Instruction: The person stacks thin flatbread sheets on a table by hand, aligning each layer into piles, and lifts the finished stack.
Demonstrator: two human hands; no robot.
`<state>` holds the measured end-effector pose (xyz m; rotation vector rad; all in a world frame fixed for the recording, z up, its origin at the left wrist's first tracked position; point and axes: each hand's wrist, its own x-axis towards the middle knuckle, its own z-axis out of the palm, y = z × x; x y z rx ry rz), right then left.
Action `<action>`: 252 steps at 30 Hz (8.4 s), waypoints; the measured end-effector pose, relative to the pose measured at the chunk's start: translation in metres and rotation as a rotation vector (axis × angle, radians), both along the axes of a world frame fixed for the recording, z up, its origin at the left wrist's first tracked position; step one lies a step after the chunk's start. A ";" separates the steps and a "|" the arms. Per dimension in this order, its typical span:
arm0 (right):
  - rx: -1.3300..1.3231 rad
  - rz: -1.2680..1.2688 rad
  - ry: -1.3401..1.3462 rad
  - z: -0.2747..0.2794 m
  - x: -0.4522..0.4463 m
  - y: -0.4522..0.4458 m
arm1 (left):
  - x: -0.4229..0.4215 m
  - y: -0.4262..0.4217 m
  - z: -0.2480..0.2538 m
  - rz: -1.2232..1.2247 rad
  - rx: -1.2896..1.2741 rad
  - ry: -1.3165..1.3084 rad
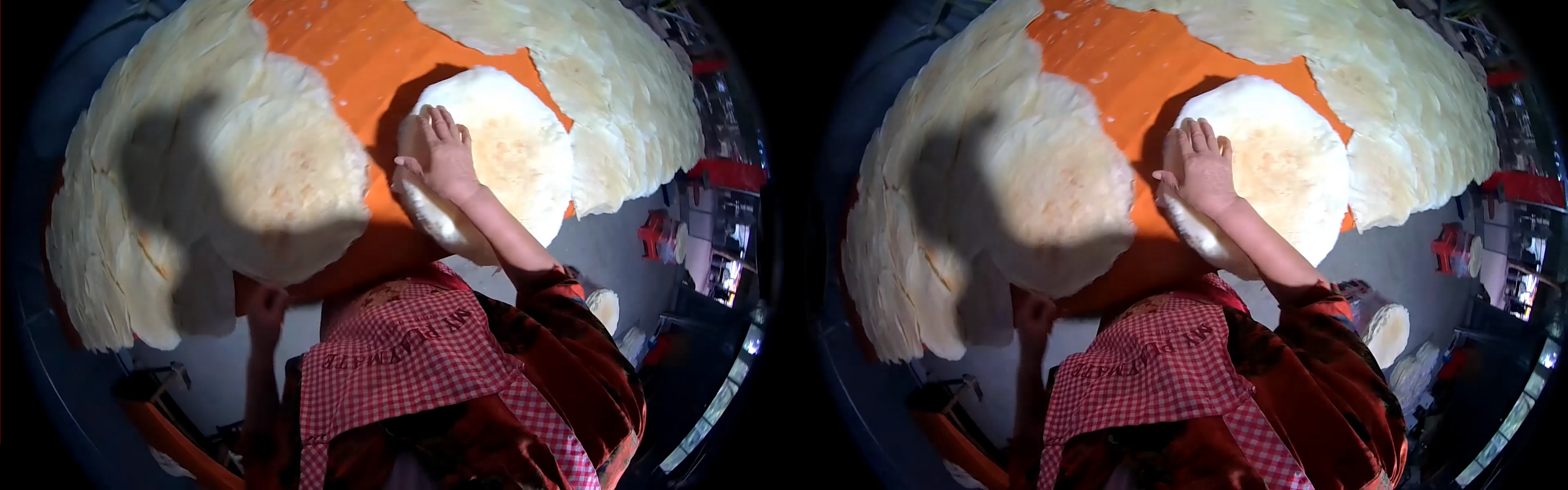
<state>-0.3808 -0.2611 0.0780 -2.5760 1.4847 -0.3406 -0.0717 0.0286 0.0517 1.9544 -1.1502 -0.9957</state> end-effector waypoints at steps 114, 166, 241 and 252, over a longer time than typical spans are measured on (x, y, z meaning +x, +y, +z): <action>0.044 0.397 -0.017 -0.041 0.237 0.166 | 0.060 0.001 -0.053 0.424 -0.202 1.188; 0.072 -0.530 -1.485 0.165 -0.151 0.092 | -0.125 -0.193 0.145 -0.169 -0.213 1.250; 0.414 1.008 -0.194 -0.042 0.404 0.149 | 0.228 0.237 -0.103 1.712 -0.526 0.707; 0.639 0.889 -0.386 -0.075 0.634 0.362 | 0.379 0.234 -0.037 1.353 -0.540 1.096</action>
